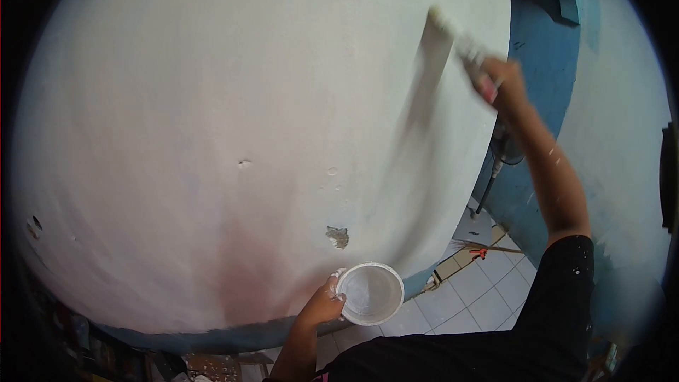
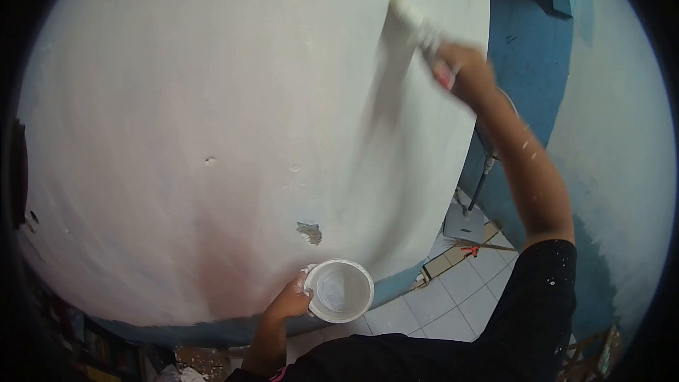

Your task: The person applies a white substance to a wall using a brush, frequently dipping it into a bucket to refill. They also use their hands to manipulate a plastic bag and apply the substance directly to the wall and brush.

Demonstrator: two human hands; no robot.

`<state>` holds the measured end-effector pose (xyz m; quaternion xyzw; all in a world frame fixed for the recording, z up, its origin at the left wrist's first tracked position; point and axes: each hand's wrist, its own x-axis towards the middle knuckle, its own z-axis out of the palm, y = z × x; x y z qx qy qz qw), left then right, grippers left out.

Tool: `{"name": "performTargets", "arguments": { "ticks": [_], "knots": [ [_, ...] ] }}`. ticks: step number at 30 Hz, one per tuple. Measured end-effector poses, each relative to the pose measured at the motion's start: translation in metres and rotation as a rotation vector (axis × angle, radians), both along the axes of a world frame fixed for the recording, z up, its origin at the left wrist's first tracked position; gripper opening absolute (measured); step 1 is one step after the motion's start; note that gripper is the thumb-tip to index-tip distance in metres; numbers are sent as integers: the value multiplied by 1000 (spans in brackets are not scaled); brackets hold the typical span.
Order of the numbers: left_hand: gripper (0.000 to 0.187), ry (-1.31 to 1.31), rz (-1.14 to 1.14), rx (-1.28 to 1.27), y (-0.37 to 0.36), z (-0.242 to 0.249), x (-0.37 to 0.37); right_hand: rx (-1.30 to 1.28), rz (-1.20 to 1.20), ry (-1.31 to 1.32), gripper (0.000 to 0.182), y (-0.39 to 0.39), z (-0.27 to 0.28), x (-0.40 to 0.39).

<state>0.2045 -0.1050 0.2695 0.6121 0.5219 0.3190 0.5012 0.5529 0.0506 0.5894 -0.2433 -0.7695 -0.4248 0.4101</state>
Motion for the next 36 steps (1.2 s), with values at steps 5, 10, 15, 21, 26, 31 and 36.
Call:
{"name": "performTargets", "arguments": {
  "ticks": [5,10,15,21,26,31,36],
  "knots": [
    [54,-12,3,-30,13,6,41,-48,221,-628,36,-27,-132,-17],
    [51,67,34,-42,26,23,78,-539,441,-573,15,7,-61,17],
    [47,141,156,46,48,20,105,-12,514,-100,9,46,78,57],
    [49,276,228,88,40,5,139,164,350,-512,42,41,-62,33],
    [51,145,260,-116,25,13,158,-175,441,-802,25,9,-158,23],
    [55,166,280,-112,12,12,151,-358,289,-739,34,13,-104,23],
    [56,175,292,-83,9,10,131,-69,422,-147,36,24,12,35]
  ]
}}
